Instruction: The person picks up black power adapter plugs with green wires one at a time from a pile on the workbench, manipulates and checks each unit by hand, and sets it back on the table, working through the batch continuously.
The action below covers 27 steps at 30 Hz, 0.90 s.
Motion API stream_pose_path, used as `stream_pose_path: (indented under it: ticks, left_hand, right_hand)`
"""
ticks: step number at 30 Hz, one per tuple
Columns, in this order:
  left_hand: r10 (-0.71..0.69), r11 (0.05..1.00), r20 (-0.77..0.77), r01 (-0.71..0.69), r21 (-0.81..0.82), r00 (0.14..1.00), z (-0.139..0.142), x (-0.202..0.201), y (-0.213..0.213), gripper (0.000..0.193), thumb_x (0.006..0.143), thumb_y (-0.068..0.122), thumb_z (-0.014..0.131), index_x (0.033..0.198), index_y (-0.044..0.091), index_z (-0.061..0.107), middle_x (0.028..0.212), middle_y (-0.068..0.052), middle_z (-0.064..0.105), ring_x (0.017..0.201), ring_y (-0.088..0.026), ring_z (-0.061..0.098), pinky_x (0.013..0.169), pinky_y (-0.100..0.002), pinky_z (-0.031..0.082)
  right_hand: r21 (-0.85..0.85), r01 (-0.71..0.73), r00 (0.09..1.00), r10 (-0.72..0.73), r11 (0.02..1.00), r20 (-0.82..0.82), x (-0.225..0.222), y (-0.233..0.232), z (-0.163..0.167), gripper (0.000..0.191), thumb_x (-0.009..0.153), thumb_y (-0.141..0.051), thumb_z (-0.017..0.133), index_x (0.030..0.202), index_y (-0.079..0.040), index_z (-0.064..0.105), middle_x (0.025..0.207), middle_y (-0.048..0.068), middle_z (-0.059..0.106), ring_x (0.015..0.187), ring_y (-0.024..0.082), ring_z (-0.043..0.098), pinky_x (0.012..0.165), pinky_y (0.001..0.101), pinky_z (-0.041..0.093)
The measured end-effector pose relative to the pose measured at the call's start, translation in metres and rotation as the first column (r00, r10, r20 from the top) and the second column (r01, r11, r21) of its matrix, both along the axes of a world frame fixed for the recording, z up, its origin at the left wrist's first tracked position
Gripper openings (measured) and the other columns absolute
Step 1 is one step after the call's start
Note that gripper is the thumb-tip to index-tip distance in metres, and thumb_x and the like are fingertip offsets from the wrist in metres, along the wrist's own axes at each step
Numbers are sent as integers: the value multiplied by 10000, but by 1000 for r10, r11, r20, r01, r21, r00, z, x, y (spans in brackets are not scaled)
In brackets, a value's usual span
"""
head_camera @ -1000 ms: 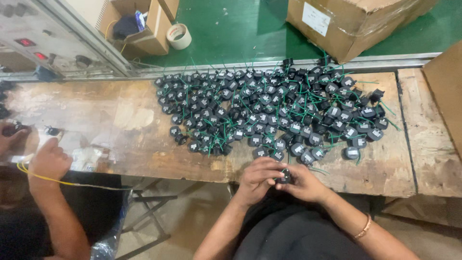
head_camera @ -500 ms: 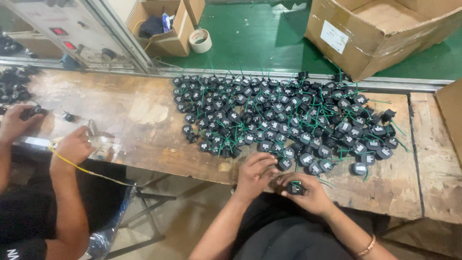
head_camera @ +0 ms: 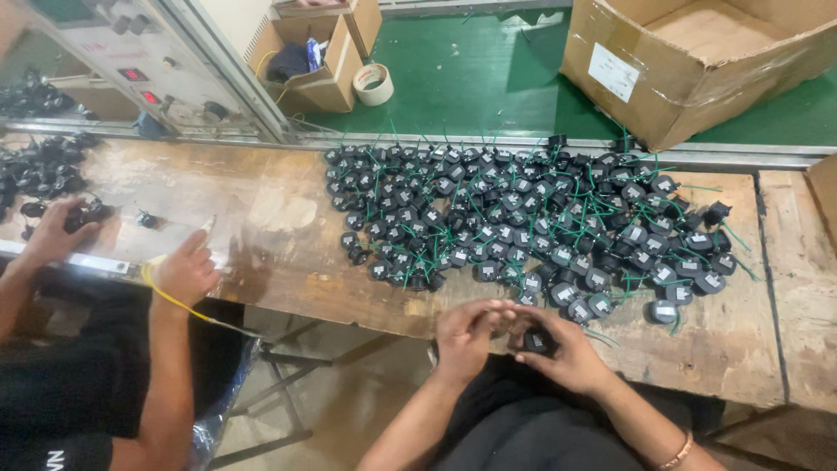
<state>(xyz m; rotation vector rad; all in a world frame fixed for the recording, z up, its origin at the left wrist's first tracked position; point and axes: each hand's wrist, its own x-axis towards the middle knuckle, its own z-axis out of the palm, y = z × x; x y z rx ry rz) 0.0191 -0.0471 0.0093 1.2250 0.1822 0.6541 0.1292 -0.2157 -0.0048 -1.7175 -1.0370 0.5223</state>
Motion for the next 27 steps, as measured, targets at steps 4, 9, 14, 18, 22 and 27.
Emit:
stream_pose_path:
  ticks: [4,9,14,18,22,27]
  left_hand:
    - [9,704,176,-131,698,984,16,7,-7,163,904,-58,732,1026,48,708,1121,-54,769,1157,-284,746,1085,-453,546]
    - [-134,736,140,4,676,981,25,3,9,192,852,-39,723,1029,31,702,1202,-87,754,1175,-326,731,1061,-433,564]
    - [-153,947,-73,167,273,986,-5,-8,-6,144,827,-62,779,900,6,676,1150,-107,715,956,-224,701,754,-349,595]
    - [-271,872,78,279,-401,959,-31,1,-20,179,899,-134,735,896,20,643,1075,-113,688,848,-151,696,601,-239,596]
    - [-108,993,-18,107,-44,994,-26,7,-14,173,869,-95,734,1000,16,709,1156,-111,721,954,-187,682,749,-327,576]
    - [256,650,80,-232,724,963,9,18,20,232,884,-25,720,1092,76,744,1149,-69,750,1103,-265,705,996,-386,548]
  right_hand:
    - [94,-88,977,68,992,200,0,1,-4,493,735,-123,868,1179,-31,675,1104,135,748,1023,273,715,882,363,551]
    - [51,42,995,-46,998,86,0,-3,-3,447,697,-127,881,1090,-11,705,1005,141,749,907,301,732,801,385,559]
    - [26,71,977,-74,997,200,-3,0,-4,446,666,-118,865,1061,-11,688,989,148,729,874,325,730,754,368,574]
    - [117,-5,972,-22,993,233,-5,-2,-5,469,670,-136,888,1072,-4,686,999,149,735,886,320,736,762,363,575]
    - [34,78,987,-82,996,140,-2,-6,-5,461,655,-130,904,1061,-30,709,975,108,762,836,240,742,748,343,578]
    - [218,47,988,-13,975,-153,1,-7,-5,413,800,-33,797,1158,-48,591,1095,87,736,998,184,691,865,325,574]
